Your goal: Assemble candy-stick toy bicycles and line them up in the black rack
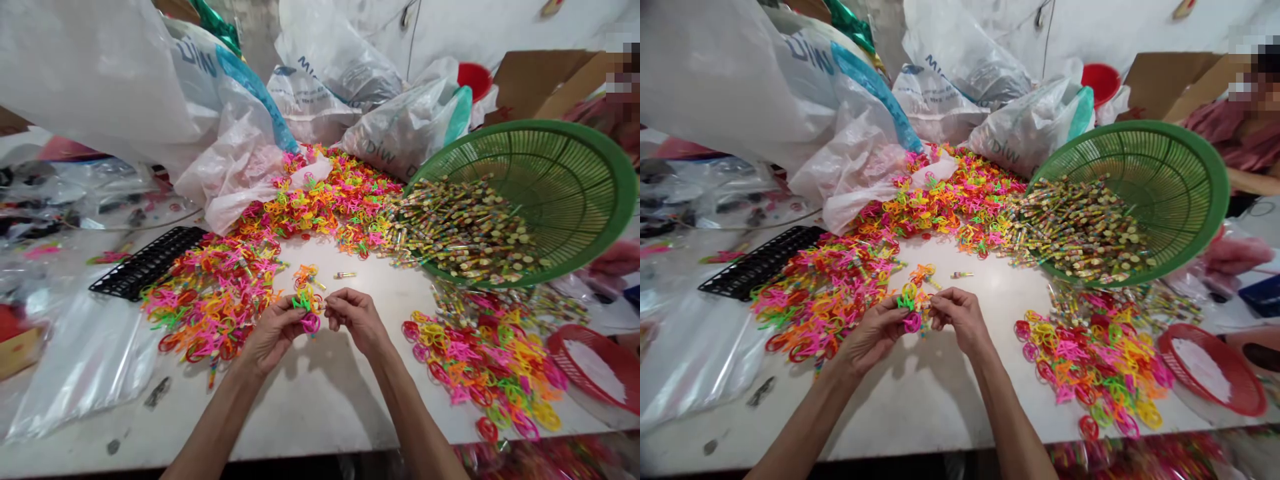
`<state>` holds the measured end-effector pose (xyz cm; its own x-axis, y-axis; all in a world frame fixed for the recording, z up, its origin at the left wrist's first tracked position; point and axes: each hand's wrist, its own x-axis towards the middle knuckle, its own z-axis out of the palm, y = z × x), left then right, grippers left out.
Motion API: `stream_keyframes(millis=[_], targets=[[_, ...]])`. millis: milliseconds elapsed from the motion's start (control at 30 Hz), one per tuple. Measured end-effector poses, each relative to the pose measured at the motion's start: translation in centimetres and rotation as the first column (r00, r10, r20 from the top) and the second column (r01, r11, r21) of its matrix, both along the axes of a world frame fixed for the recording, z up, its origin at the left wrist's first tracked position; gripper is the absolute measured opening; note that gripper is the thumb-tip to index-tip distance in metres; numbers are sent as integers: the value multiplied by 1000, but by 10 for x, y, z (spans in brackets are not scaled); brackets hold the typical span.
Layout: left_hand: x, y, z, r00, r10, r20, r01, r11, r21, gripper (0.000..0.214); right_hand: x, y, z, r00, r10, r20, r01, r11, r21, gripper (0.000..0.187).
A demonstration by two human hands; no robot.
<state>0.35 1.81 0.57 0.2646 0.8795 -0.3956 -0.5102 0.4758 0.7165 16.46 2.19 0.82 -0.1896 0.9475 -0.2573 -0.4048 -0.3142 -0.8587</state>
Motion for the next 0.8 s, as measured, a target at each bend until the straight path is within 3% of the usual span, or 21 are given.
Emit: stream_keyframes(millis=[267,467,567,633,667,700,767,800], targets=[[-6,-12,3,993,-108,-52,112,991,75,29,-2,-9,1,997,46,55,-46,999,-7,23],[-10,-19,3,973,-16,-230,50,988,143,29,-22,-23,5,945,-57,323,4,987,162,20],[-23,-16,7,936,-59,-347,122,979,162,34,-27,-16,5,913,-3,408,-88,975,203,23],[-39,-8,13,818,-7,-575,161,962,218,41,-20,0,3,815,6,580,-208,936,283,27],[-47,-1,16,694,77,-716,174,947,270,45,-12,11,1,716,-45,697,-253,913,319,31],[-52,9,20,527,193,-828,190,922,336,48,-3,23,-2,582,-118,804,-285,897,338,35],[-50,36,26,187,420,-888,266,848,457,47,16,47,-10,267,-220,938,-322,897,302,36],[-41,53,28,93,485,-869,320,813,488,44,25,56,-15,126,-221,967,-341,906,252,33]])
